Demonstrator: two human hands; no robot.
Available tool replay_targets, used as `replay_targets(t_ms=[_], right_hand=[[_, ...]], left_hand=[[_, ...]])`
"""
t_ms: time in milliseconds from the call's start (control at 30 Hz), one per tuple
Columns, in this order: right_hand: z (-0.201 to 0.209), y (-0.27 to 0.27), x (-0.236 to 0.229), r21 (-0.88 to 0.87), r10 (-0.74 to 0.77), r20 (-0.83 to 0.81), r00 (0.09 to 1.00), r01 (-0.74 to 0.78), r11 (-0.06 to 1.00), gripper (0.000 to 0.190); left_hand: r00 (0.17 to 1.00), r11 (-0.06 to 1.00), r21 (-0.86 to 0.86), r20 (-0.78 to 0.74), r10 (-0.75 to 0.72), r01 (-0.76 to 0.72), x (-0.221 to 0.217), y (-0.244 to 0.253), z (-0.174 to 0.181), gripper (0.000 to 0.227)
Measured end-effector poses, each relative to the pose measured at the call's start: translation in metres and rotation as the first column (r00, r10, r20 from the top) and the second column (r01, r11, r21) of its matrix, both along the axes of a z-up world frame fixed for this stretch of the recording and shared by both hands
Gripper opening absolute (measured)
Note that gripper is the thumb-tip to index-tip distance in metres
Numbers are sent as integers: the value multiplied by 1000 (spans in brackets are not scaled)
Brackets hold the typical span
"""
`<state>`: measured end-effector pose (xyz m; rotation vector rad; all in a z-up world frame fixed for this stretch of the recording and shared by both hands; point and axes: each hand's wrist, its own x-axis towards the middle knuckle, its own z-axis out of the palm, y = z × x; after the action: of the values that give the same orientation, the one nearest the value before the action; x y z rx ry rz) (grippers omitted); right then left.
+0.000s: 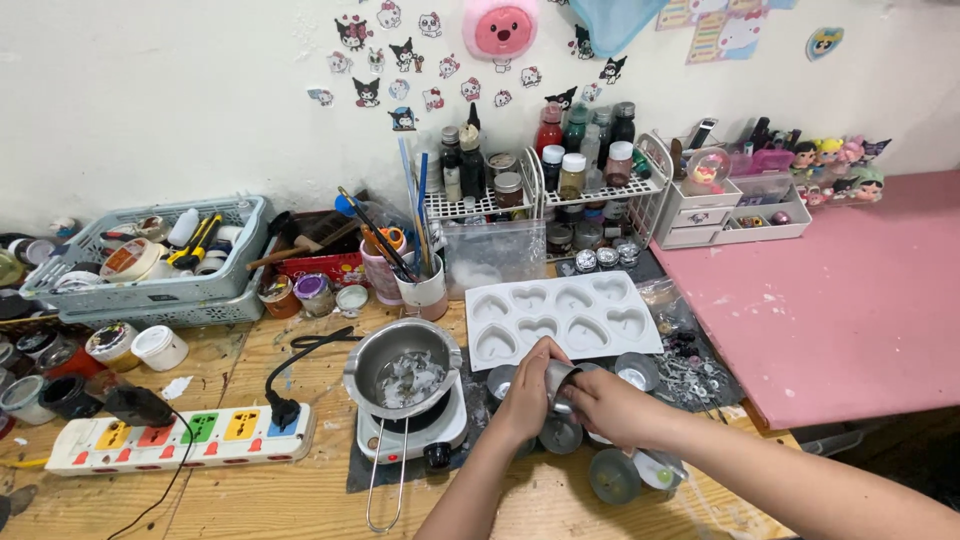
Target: Preparing small metal tea light cups by placing materials into them with a spoon.
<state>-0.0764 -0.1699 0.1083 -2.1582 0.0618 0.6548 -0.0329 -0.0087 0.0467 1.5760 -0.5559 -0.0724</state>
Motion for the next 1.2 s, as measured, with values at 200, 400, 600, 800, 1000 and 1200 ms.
replay_targets(t_ms=[200, 400, 600, 800, 1000, 1200], right_hand=[[-15, -14, 12, 568, 35, -312, 950, 156, 808, 38], [-7, -13, 14, 648, -14, -469, 883, 355, 674, 30], [29, -10, 25, 609, -2, -404, 915, 271, 746, 38], [53, 43, 53, 311, 95, 102, 990, -122, 942, 43], [63, 129, 56, -661, 551, 550, 628, -76, 747, 50], [68, 146, 64, -583, 579, 632, 516, -176, 793, 64]], left_hand=[[997, 971, -225, 9, -77, 77, -3, 2, 1, 42], [976, 970, -241, 212, 56, -3, 1, 0, -7, 45], [960, 723, -647, -267, 83, -243, 19, -14, -33, 48], [954, 677, -691, -293, 54, -251, 74, -36, -156, 46], [967, 858, -447, -114, 228, -255, 53, -22, -126, 47], [954, 755, -629, -298, -13, -186, 68, -34, -152, 50]])
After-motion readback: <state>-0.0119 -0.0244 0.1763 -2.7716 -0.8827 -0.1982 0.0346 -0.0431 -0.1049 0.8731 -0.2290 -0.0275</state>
